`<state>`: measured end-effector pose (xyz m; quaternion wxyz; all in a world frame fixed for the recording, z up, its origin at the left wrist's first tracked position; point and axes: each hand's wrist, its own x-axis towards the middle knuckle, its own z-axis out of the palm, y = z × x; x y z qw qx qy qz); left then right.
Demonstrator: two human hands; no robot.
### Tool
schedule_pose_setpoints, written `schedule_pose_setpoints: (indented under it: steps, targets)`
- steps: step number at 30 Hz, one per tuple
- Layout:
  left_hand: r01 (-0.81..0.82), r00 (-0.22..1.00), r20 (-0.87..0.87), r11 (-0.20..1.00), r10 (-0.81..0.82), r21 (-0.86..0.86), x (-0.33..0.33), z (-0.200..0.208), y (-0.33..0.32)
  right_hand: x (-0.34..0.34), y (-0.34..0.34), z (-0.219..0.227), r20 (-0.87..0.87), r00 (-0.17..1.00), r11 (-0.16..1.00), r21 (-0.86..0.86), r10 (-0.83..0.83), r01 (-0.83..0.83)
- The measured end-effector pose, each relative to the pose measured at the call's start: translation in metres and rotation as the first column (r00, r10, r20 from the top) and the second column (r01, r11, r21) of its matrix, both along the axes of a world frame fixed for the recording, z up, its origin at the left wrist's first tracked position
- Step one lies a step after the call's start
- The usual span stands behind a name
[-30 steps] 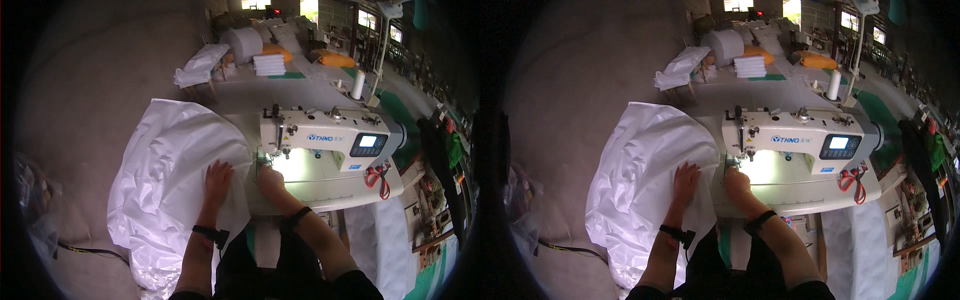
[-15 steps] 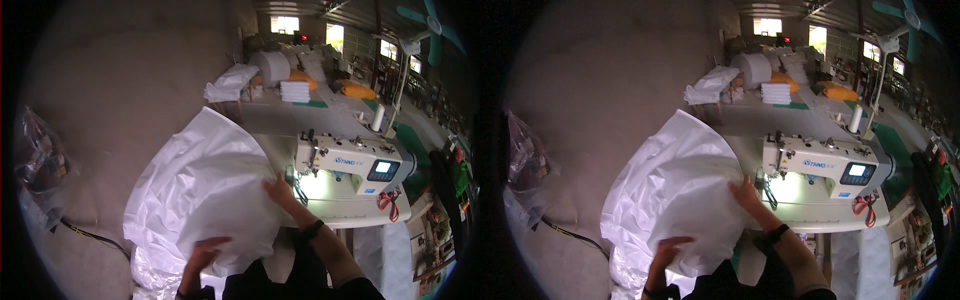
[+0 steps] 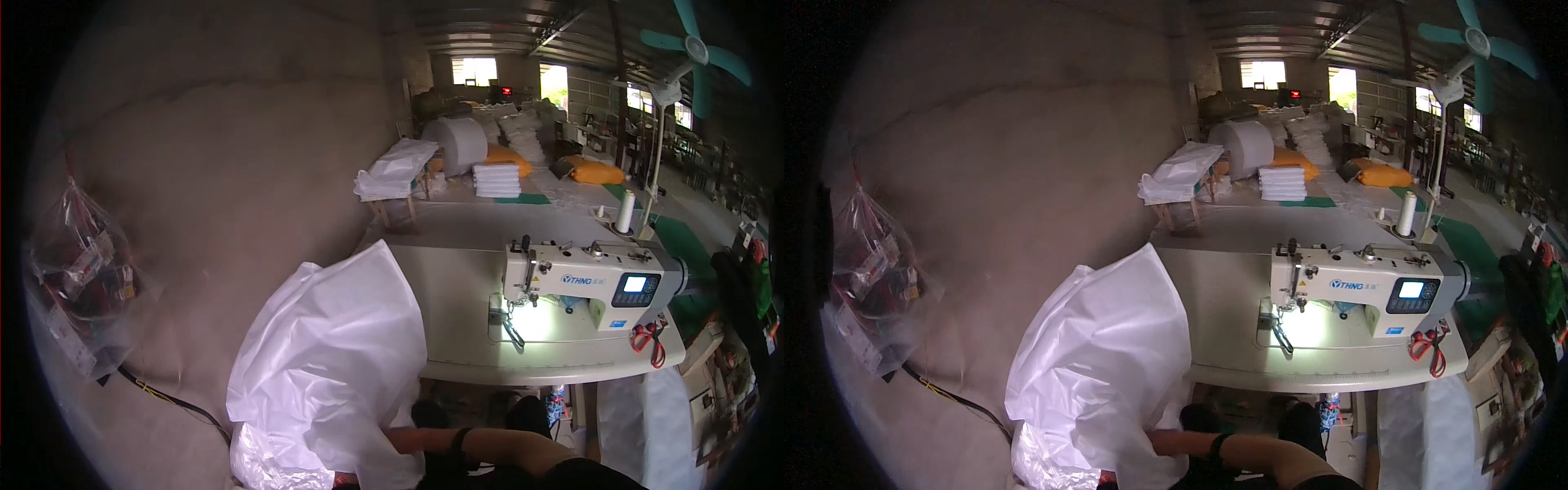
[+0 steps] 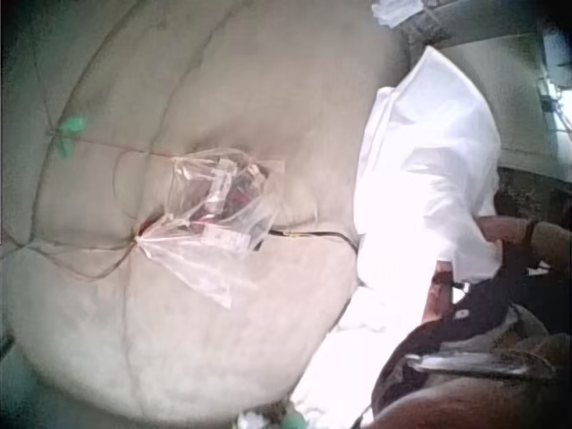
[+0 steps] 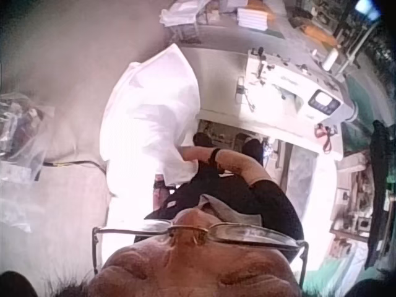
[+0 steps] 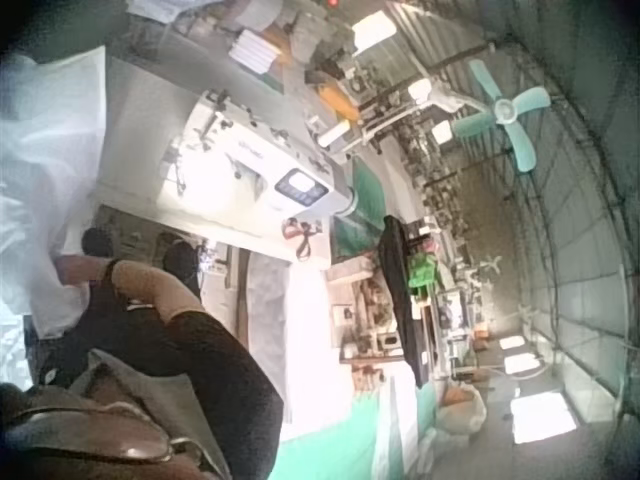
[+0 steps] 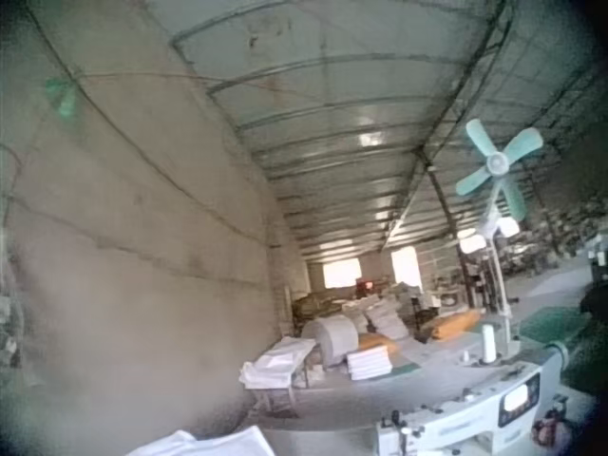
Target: Sewing together large white plastic/vinyl sheets using an industrial sewing machine.
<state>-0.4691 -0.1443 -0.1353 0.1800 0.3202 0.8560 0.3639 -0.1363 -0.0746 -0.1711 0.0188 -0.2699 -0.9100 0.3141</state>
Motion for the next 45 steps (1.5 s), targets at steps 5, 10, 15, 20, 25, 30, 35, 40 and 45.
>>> schedule_pose_setpoints:
  steps: [5,10,15,20,25,30,35,40,45]
  targets:
    - [0.078,0.986,-0.161,0.986,-0.054,0.149,0.007,0.078,0.037,0.012,-0.015,0.016,-0.039,0.973,0.973,0.056,0.226,-0.224]
    - [0.182,0.938,-0.333,0.952,-0.094,0.247,0.024,0.166,0.104,0.152,-0.020,0.158,0.020,0.938,0.935,0.095,-0.345,0.342]
    - [0.295,0.860,-0.492,0.921,-0.138,0.256,0.075,0.249,0.185,0.286,0.036,0.204,-0.099,0.462,0.230,0.764,-0.882,0.603]
    - [0.387,0.771,-0.601,0.905,-0.212,0.178,0.141,0.307,0.285,0.324,0.057,0.170,-0.300,0.403,0.116,0.661,-0.864,0.741]
    - [0.514,0.626,-0.688,0.858,-0.368,0.008,0.251,0.363,0.397,0.328,0.064,0.162,-0.346,0.435,0.135,0.633,-0.831,0.762]
    - [0.502,-0.164,-0.618,0.474,-0.769,-0.723,0.407,0.396,0.446,0.331,0.065,0.172,-0.339,0.436,0.178,0.582,-0.834,0.793]
    - [0.980,0.175,-0.774,0.028,-0.609,0.199,0.452,0.304,0.334,0.331,0.061,0.176,-0.396,0.436,0.174,0.546,-0.808,0.820]
    - [0.987,-0.100,-0.844,-0.161,-0.528,-0.017,0.423,0.257,0.199,0.328,0.059,0.173,-0.430,0.417,0.186,0.483,-0.801,0.856]
    - [0.999,0.011,-0.817,0.041,-0.576,-0.016,0.331,0.215,0.121,0.343,0.038,0.174,-0.523,0.364,0.007,0.565,-0.771,0.825]
